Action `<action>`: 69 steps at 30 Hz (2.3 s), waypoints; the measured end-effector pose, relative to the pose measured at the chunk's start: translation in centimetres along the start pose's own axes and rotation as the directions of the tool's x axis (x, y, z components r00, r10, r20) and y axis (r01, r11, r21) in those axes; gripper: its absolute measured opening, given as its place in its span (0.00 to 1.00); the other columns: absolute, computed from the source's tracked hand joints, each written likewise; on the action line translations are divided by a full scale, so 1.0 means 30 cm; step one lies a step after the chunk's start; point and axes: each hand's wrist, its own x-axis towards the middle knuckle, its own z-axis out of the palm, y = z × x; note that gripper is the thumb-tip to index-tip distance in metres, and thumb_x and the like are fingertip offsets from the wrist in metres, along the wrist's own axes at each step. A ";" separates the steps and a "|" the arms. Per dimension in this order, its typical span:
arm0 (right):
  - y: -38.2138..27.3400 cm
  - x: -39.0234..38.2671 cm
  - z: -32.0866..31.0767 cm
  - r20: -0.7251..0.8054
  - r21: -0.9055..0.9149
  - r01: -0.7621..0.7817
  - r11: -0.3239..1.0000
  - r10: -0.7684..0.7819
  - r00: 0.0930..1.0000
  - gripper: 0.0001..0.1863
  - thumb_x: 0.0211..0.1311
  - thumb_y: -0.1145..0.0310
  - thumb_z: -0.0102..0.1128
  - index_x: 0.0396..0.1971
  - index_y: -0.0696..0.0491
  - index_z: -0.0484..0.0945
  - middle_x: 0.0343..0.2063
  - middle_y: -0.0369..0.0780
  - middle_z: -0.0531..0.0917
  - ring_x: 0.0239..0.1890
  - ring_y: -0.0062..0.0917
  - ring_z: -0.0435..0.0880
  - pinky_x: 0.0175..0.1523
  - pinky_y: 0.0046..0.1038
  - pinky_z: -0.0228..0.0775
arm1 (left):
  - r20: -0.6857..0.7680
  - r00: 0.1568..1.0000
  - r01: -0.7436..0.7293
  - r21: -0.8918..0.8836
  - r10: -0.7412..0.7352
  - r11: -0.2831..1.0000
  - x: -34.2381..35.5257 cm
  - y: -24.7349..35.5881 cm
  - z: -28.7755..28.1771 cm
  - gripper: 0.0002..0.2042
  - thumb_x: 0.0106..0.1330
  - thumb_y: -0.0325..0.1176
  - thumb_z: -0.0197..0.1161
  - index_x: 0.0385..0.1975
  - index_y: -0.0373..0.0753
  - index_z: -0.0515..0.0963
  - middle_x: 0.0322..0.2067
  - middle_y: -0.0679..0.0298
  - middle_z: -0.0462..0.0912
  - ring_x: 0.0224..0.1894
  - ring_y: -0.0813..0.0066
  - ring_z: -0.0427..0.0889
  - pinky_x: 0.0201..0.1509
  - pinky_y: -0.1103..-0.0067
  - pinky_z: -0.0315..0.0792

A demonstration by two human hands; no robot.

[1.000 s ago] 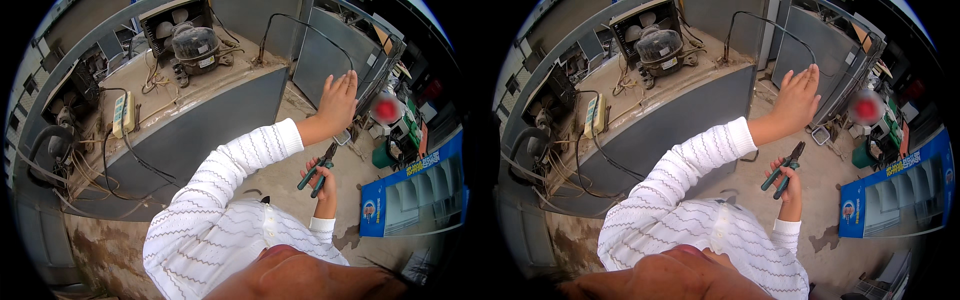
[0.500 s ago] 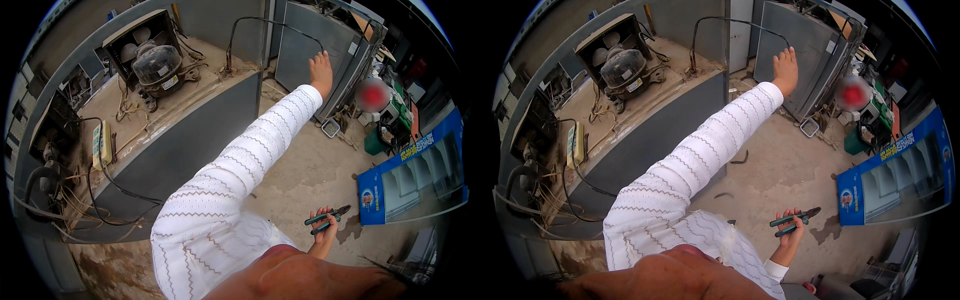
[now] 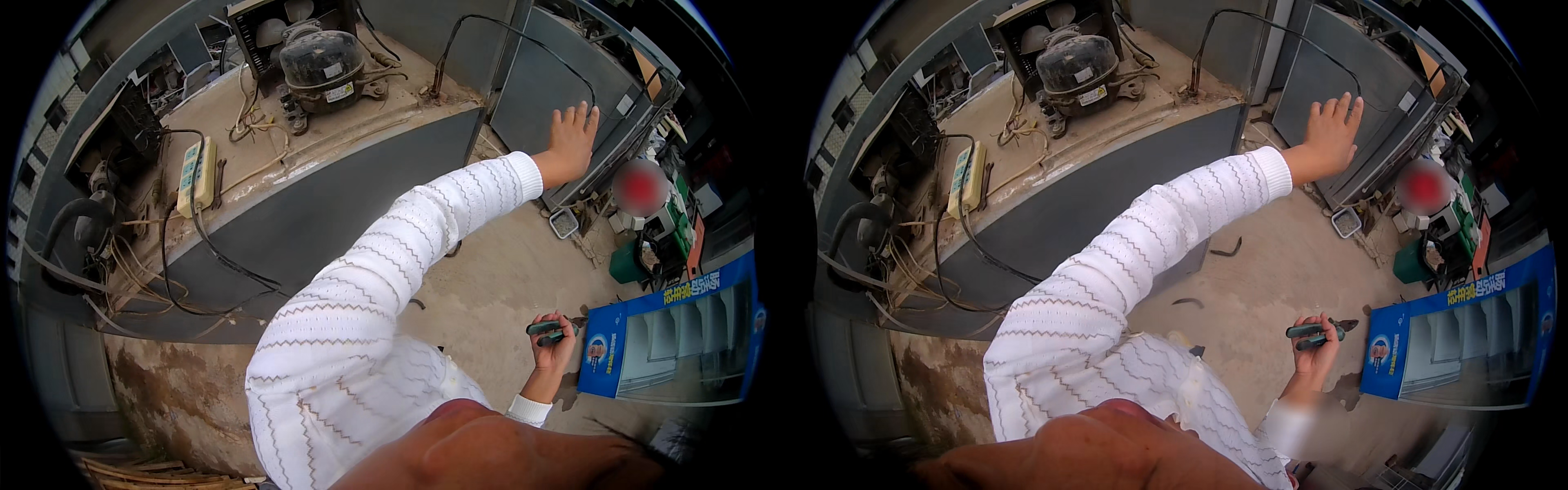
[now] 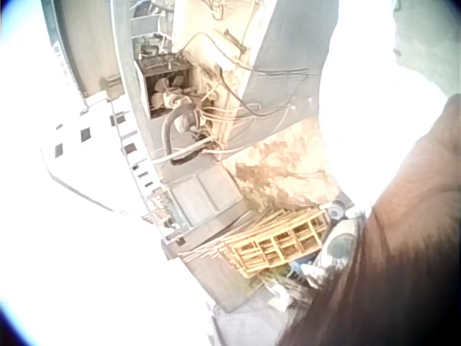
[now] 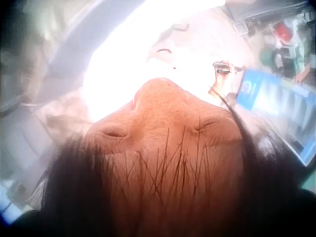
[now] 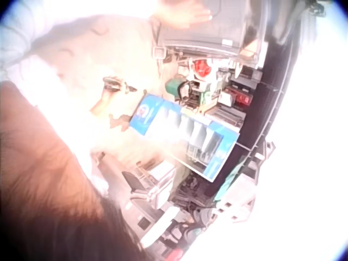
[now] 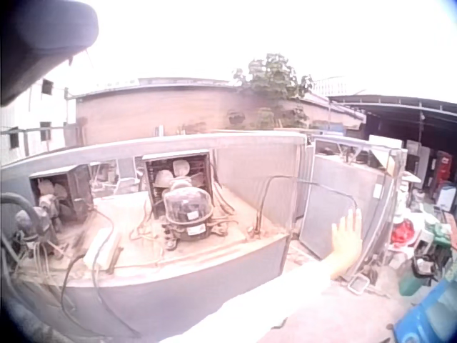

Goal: The person uses pliers to strip the insulation from a wire connected to an outdoor air conditioning unit. They then use a screwdriver to tighten the terminal screws on the unit's electrical box.

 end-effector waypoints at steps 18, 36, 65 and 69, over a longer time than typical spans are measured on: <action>0.462 0.194 0.507 0.314 -0.418 -0.375 0.828 0.519 0.795 0.06 0.62 0.72 0.56 0.37 0.54 0.71 0.32 0.39 0.77 0.36 0.26 0.78 0.43 0.32 0.76 | -0.703 0.664 0.532 0.203 -0.256 0.822 -0.868 -0.788 -1.039 0.13 0.64 0.26 0.57 0.49 0.37 0.77 0.46 0.58 0.77 0.51 0.60 0.73 0.57 0.67 0.65; 0.838 -0.051 1.086 0.746 -0.423 0.814 0.399 0.664 0.062 0.41 0.47 0.69 0.60 0.65 0.64 0.63 0.45 0.43 0.80 0.40 0.24 0.79 0.45 0.23 0.70 | -0.477 0.691 0.709 0.593 -0.543 0.382 -1.121 -0.709 -1.293 0.12 0.57 0.45 0.70 0.30 0.44 0.82 0.24 0.69 0.77 0.34 0.68 0.75 0.41 0.69 0.61; 1.160 -0.268 0.970 0.759 -0.649 0.321 0.689 0.616 0.213 0.24 0.76 0.51 0.43 0.53 0.57 0.73 0.46 0.40 0.83 0.50 0.26 0.80 0.57 0.31 0.71 | -0.288 0.555 0.603 -0.507 -0.781 0.616 -1.064 -0.515 -1.131 0.15 0.73 0.41 0.54 0.32 0.35 0.77 0.28 0.66 0.76 0.31 0.80 0.71 0.37 0.80 0.62; 1.072 -0.198 0.946 0.799 -0.594 0.295 0.748 0.508 0.321 0.21 0.76 0.52 0.42 0.47 0.56 0.74 0.42 0.38 0.83 0.45 0.23 0.81 0.54 0.28 0.73 | -0.171 0.798 0.576 -0.069 -0.579 0.814 -1.040 -0.492 -1.073 0.13 0.72 0.41 0.55 0.33 0.39 0.80 0.28 0.65 0.75 0.32 0.68 0.74 0.40 0.74 0.61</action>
